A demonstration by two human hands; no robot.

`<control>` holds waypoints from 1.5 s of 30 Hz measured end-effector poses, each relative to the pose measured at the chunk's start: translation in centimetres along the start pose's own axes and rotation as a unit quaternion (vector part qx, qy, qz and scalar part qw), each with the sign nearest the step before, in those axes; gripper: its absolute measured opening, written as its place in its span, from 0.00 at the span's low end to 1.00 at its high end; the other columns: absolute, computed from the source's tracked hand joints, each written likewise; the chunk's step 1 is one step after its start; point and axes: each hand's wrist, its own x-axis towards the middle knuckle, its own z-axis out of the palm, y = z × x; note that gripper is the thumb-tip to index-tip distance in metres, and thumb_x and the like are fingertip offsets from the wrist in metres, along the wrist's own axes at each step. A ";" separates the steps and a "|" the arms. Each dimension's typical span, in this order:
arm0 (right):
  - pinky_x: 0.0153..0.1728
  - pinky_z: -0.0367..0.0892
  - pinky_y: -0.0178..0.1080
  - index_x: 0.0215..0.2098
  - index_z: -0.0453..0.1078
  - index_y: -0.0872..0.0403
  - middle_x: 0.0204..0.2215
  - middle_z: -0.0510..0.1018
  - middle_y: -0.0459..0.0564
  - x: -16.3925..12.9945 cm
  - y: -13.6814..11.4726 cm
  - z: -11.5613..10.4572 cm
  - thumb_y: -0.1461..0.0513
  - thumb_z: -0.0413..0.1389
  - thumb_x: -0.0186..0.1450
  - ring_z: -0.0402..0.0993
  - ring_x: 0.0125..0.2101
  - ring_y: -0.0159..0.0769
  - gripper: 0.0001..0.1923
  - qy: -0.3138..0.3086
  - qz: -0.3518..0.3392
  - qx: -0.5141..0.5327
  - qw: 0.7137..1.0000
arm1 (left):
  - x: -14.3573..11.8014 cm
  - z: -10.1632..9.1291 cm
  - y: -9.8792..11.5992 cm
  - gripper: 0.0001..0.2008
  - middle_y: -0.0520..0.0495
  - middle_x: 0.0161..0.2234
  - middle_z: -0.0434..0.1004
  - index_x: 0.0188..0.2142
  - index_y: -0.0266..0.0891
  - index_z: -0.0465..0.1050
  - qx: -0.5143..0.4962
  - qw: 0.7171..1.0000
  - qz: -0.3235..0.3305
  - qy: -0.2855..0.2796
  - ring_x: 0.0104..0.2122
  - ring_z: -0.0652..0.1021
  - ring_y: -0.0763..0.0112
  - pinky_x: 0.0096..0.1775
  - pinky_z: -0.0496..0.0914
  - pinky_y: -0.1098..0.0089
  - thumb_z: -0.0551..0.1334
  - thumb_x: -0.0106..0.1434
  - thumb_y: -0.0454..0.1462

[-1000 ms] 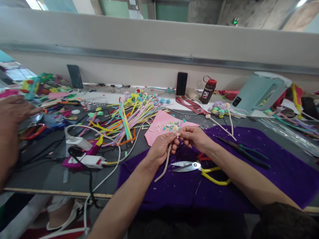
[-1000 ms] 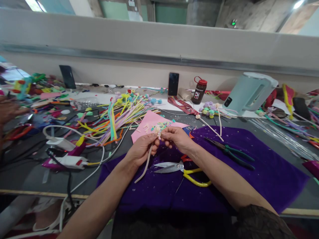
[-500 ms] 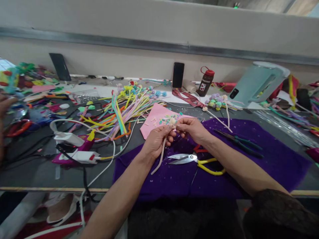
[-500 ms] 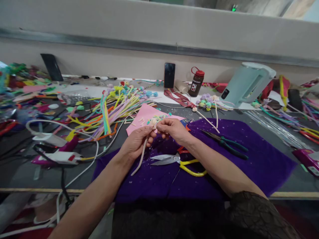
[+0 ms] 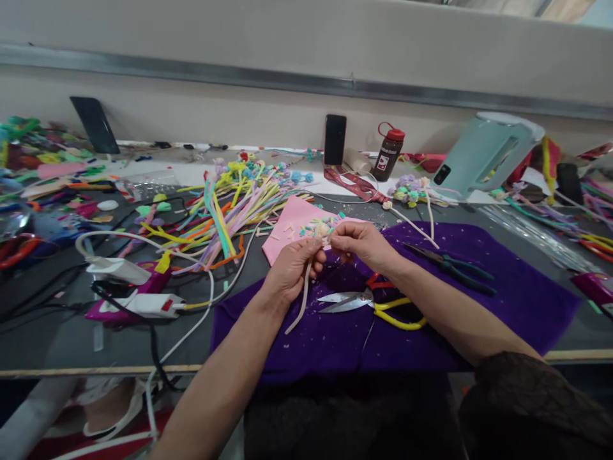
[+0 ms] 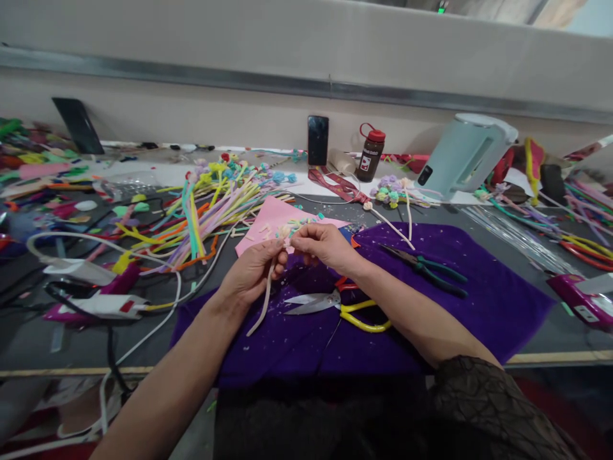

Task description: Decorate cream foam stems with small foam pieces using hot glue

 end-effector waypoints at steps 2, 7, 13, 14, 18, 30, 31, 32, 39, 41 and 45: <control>0.14 0.57 0.27 0.28 0.66 0.57 0.20 0.70 0.42 -0.2 -0.8 -0.4 0.58 0.54 0.58 0.64 0.15 0.22 0.09 0.023 -0.003 -0.016 1.000 | 0.1 -0.3 0.2 0.12 0.54 0.17 0.67 0.24 0.33 0.67 -0.006 1.000 0.002 0.014 0.13 0.66 0.84 0.14 0.58 0.83 0.62 0.52 0.41; 0.14 0.56 0.27 0.28 0.67 0.57 0.20 0.71 0.43 -2.6 -2.6 -3.5 0.58 0.55 0.58 0.63 0.15 0.23 0.09 0.088 -0.009 -0.061 0.994 | 0.2 -0.7 0.7 0.12 0.55 0.17 0.66 0.23 0.33 0.66 -0.017 1.000 0.002 0.022 0.13 0.66 0.85 0.14 0.57 0.83 0.63 0.52 0.41; 0.16 0.57 0.28 0.28 0.68 0.56 0.19 0.70 0.43 -8.6 -2.2 -9.2 0.58 0.57 0.55 0.62 0.16 0.23 0.09 0.244 0.029 -0.092 0.965 | -0.1 -0.3 0.8 0.11 0.53 0.18 0.67 0.23 0.33 0.67 -0.002 1.000 0.002 0.018 0.14 0.66 0.83 0.14 0.57 0.82 0.64 0.50 0.40; 0.16 0.57 0.29 0.28 0.68 0.56 0.19 0.70 0.43 -9.5 -1.9 -9.7 0.57 0.57 0.55 0.62 0.16 0.24 0.09 0.256 0.045 -0.108 0.960 | -0.1 -0.2 0.8 0.11 0.53 0.19 0.68 0.24 0.33 0.67 0.004 1.000 0.005 0.021 0.15 0.67 0.83 0.14 0.58 0.82 0.64 0.49 0.40; 0.18 0.59 0.29 0.28 0.68 0.56 0.20 0.70 0.44 -12.6 -0.6 -9.5 0.58 0.55 0.57 0.64 0.18 0.25 0.08 0.197 0.105 -0.206 0.953 | -0.2 0.0 0.8 0.12 0.50 0.22 0.71 0.26 0.33 0.70 0.024 0.998 0.015 0.050 0.20 0.71 0.79 0.17 0.61 0.81 0.65 0.47 0.40; 0.26 0.61 0.32 0.31 0.69 0.55 0.25 0.72 0.46 -11.9 0.3 -8.7 0.58 0.49 0.62 0.67 0.24 0.29 0.10 0.109 0.052 -0.433 0.893 | 0.0 -0.4 0.7 0.12 0.57 0.13 0.58 0.25 0.33 0.69 0.065 0.997 0.032 0.007 0.12 0.55 0.86 0.13 0.46 0.80 0.64 0.50 0.41; 0.27 0.61 0.32 0.32 0.69 0.55 0.25 0.73 0.46 -11.6 0.3 -8.7 0.59 0.49 0.61 0.67 0.25 0.30 0.10 0.100 0.045 -0.468 0.877 | -0.1 -0.4 0.7 0.11 0.57 0.13 0.58 0.25 0.33 0.69 0.066 0.997 0.035 0.003 0.12 0.55 0.85 0.13 0.46 0.80 0.64 0.50 0.41; 0.28 0.61 0.32 0.33 0.69 0.55 0.27 0.73 0.47 -11.4 0.3 -8.8 0.59 0.50 0.61 0.68 0.27 0.30 0.09 0.088 0.039 -0.502 0.859 | -0.1 -0.4 0.8 0.11 0.57 0.13 0.58 0.25 0.33 0.69 0.066 0.997 0.038 0.001 0.12 0.55 0.85 0.13 0.46 0.80 0.63 0.50 0.41; 0.35 0.62 0.34 0.37 0.69 0.53 0.39 0.70 0.51 -11.0 0.3 -7.7 0.60 0.51 0.60 0.68 0.37 0.35 0.09 0.050 -0.002 -0.635 0.771 | -0.4 -0.3 1.0 0.11 0.57 0.13 0.58 0.25 0.33 0.69 0.068 0.997 0.032 -0.011 0.11 0.55 0.85 0.13 0.46 0.79 0.63 0.51 0.41; 0.37 0.61 0.35 0.38 0.69 0.53 0.39 0.71 0.52 -10.8 0.1 -7.0 0.60 0.51 0.61 0.67 0.38 0.36 0.09 0.012 -0.026 -0.646 0.763 | -0.4 -0.3 0.9 0.11 0.56 0.13 0.58 0.25 0.33 0.69 0.064 0.997 0.034 -0.012 0.11 0.55 0.85 0.13 0.46 0.80 0.63 0.51 0.41; 0.37 0.61 0.36 0.40 0.68 0.54 0.35 0.73 0.51 -10.3 0.1 -5.6 0.60 0.51 0.61 0.68 0.36 0.36 0.10 -0.095 -0.029 -0.672 0.734 | -0.4 -0.3 1.0 0.11 0.56 0.14 0.59 0.25 0.33 0.69 0.056 0.998 0.035 -0.004 0.12 0.56 0.85 0.13 0.46 0.80 0.64 0.50 0.41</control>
